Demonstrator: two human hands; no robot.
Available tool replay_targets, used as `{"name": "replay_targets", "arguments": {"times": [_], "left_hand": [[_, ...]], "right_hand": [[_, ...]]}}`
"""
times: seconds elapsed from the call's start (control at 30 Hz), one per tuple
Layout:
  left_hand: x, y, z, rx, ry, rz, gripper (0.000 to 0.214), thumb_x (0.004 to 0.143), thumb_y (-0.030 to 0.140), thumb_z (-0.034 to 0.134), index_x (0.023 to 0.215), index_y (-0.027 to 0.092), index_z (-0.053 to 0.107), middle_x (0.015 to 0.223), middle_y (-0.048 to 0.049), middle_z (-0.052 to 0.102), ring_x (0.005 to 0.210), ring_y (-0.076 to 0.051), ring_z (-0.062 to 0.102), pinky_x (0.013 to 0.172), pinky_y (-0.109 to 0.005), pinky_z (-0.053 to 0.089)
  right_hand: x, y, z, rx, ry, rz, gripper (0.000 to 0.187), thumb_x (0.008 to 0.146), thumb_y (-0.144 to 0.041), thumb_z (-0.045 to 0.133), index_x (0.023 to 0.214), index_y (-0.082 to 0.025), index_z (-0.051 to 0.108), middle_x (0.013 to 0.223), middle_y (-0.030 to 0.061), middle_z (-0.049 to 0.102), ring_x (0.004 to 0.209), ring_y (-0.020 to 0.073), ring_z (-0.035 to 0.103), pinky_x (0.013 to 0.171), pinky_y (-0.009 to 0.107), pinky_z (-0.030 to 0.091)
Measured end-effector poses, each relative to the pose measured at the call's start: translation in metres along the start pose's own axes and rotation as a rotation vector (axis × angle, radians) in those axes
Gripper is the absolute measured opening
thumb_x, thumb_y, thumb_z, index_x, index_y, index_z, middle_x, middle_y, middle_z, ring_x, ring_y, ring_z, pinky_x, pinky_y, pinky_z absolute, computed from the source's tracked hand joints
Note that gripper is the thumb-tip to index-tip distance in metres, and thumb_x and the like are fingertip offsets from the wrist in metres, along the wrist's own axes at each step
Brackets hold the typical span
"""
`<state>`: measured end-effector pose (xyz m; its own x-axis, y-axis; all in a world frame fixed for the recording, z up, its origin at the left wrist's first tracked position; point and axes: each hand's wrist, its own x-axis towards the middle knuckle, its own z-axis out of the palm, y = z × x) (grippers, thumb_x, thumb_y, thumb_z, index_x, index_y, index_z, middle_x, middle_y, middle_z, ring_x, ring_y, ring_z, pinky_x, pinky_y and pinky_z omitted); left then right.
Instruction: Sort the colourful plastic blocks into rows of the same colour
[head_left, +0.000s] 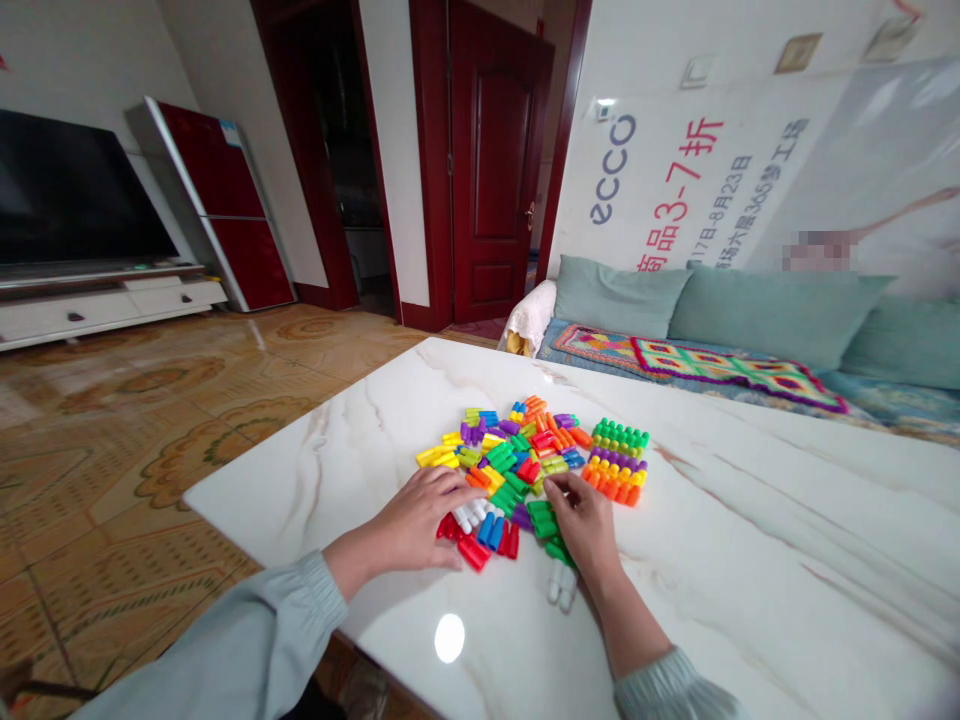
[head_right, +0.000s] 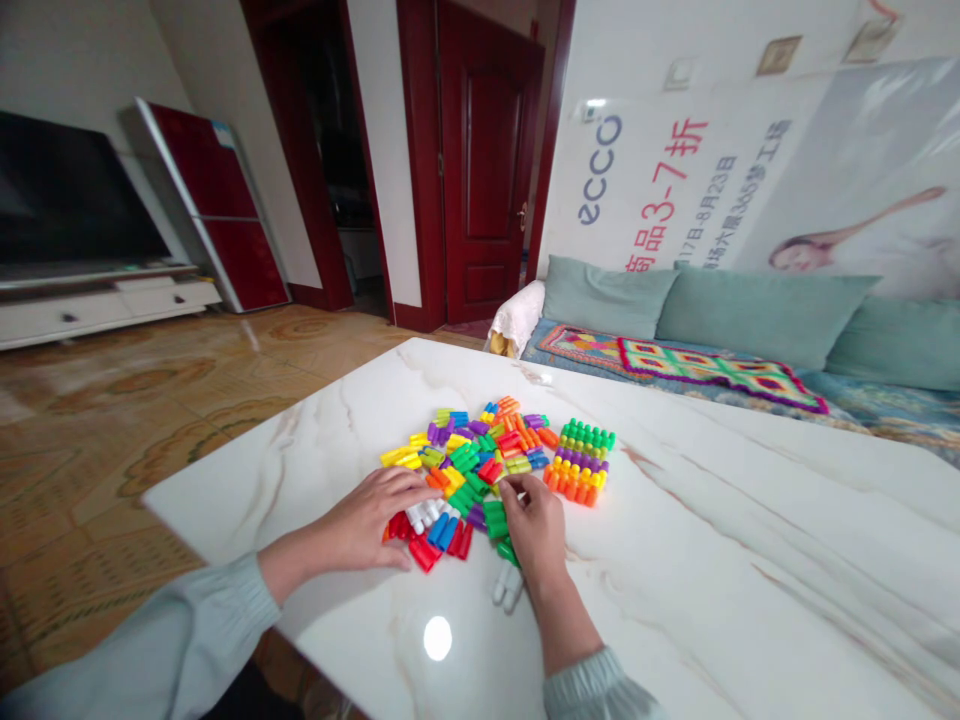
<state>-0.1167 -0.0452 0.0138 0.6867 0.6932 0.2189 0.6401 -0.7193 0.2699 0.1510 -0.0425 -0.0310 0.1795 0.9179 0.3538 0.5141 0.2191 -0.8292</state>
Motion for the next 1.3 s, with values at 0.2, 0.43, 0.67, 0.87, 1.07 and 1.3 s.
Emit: {"name": "replay_targets", "arguments": {"times": [0.2,0.43,0.67,0.87,1.07,1.3], "left_hand": [[0.008,0.004,0.007,0.006,-0.015,0.007,0.083,0.059,0.058,0.079,0.132,0.028,0.053,0.128,-0.0087,0.057,0.118,-0.031,0.048,0.104,-0.046,0.033],[0.016,0.004,0.009,-0.065,-0.033,0.076,0.065,0.064,0.054,0.079,0.121,0.029,0.062,0.115,-0.0048,0.064,0.109,-0.028,0.052,0.102,-0.043,0.032],[0.028,-0.009,0.01,-0.124,-0.038,0.07,0.063,0.06,0.057,0.08,0.113,0.026,0.069,0.103,-0.0066,0.064,0.098,-0.026,0.056,0.09,-0.038,0.041],[0.032,-0.012,0.003,-0.197,-0.089,0.059,0.046,0.066,0.035,0.082,0.11,0.027,0.072,0.096,-0.0045,0.067,0.088,-0.022,0.061,0.08,-0.032,0.044],[0.03,-0.007,0.008,-0.048,-0.047,0.048,0.043,0.066,0.03,0.082,0.108,0.027,0.071,0.101,-0.0043,0.067,0.096,-0.025,0.059,0.09,-0.038,0.039],[0.03,0.006,0.01,0.066,-0.048,0.075,0.053,0.063,0.051,0.082,0.108,0.027,0.068,0.102,-0.0039,0.063,0.099,-0.026,0.056,0.095,-0.041,0.034]], "right_hand": [[0.0,-0.002,0.001,-0.013,-0.006,-0.015,0.034,0.083,-0.048,0.055,0.08,-0.017,0.07,0.07,0.0039,0.067,0.056,0.0155,0.051,0.054,0.026,0.039],[-0.001,-0.007,0.0,-0.03,-0.019,-0.024,0.032,0.082,-0.046,0.056,0.079,-0.018,0.071,0.066,0.003,0.066,0.055,0.0155,0.054,0.055,0.026,0.042],[-0.001,-0.004,0.0,-0.036,-0.023,-0.052,0.033,0.083,-0.047,0.055,0.08,-0.018,0.072,0.067,0.0037,0.068,0.056,0.0163,0.056,0.056,0.027,0.044],[-0.001,-0.002,0.001,-0.031,-0.032,-0.054,0.033,0.084,-0.047,0.056,0.082,-0.018,0.071,0.069,0.0044,0.069,0.059,0.0176,0.058,0.057,0.028,0.044],[-0.001,-0.001,0.001,-0.043,-0.045,-0.06,0.034,0.085,-0.047,0.054,0.083,-0.018,0.071,0.071,0.0042,0.069,0.058,0.0168,0.057,0.057,0.027,0.044],[-0.001,0.001,0.001,-0.045,-0.038,-0.075,0.037,0.085,-0.051,0.053,0.081,-0.018,0.071,0.068,0.0038,0.068,0.055,0.0162,0.055,0.055,0.027,0.042]]}}
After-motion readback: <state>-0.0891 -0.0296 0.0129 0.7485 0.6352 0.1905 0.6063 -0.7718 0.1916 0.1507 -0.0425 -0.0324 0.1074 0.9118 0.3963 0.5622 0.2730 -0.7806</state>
